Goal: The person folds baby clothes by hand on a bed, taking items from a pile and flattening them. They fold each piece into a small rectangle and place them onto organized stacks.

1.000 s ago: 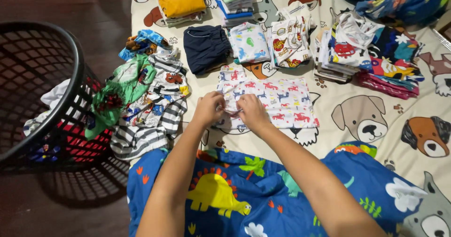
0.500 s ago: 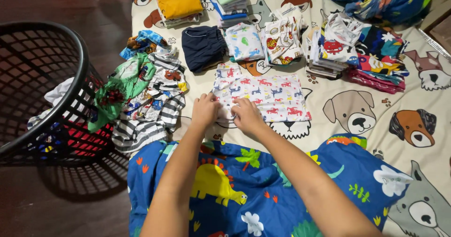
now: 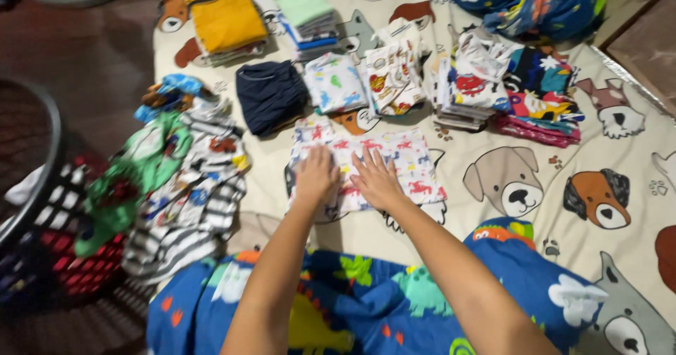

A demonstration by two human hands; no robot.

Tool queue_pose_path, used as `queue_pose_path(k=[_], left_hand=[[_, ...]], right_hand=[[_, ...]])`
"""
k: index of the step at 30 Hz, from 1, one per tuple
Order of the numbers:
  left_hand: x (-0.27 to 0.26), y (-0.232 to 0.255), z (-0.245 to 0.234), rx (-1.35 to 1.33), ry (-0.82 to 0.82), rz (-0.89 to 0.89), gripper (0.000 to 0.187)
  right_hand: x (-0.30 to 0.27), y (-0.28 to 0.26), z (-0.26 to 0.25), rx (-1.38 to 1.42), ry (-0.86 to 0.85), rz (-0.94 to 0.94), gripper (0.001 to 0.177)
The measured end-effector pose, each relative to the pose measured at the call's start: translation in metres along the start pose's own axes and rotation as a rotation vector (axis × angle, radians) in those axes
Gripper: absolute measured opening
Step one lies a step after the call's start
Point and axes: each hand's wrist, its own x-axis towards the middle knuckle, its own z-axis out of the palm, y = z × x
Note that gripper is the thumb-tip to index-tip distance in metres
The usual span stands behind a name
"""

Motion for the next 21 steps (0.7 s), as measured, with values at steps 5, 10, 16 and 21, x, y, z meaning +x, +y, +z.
queue_pose_path(k=[5, 10, 16, 21], left_hand=[[0.006, 0.007, -0.027, 0.071, -0.051, -0.269, 0.086], [0.018, -0.002, -0.013, 0.023, 0.040, -0.388, 0.086], [0.050, 0.005, -0.059, 0.019, 0.019, -0.747, 0.054], [0.067, -0.020, -0.084, -0.349, -0.047, -0.875, 0.031]], right_hand=[[0.021, 0.074, -0.009, -0.092, -0.094, 0.104, 0.066], [0.039, 0.102, -0.010, -0.063, -0.045, 0.241, 0.065], [0.053, 0.138, 0.007, 0.031, 0.223, 0.309, 0.050], [0.047, 0.136, -0.027, -0.127, 0.348, 0.261, 0.033]])
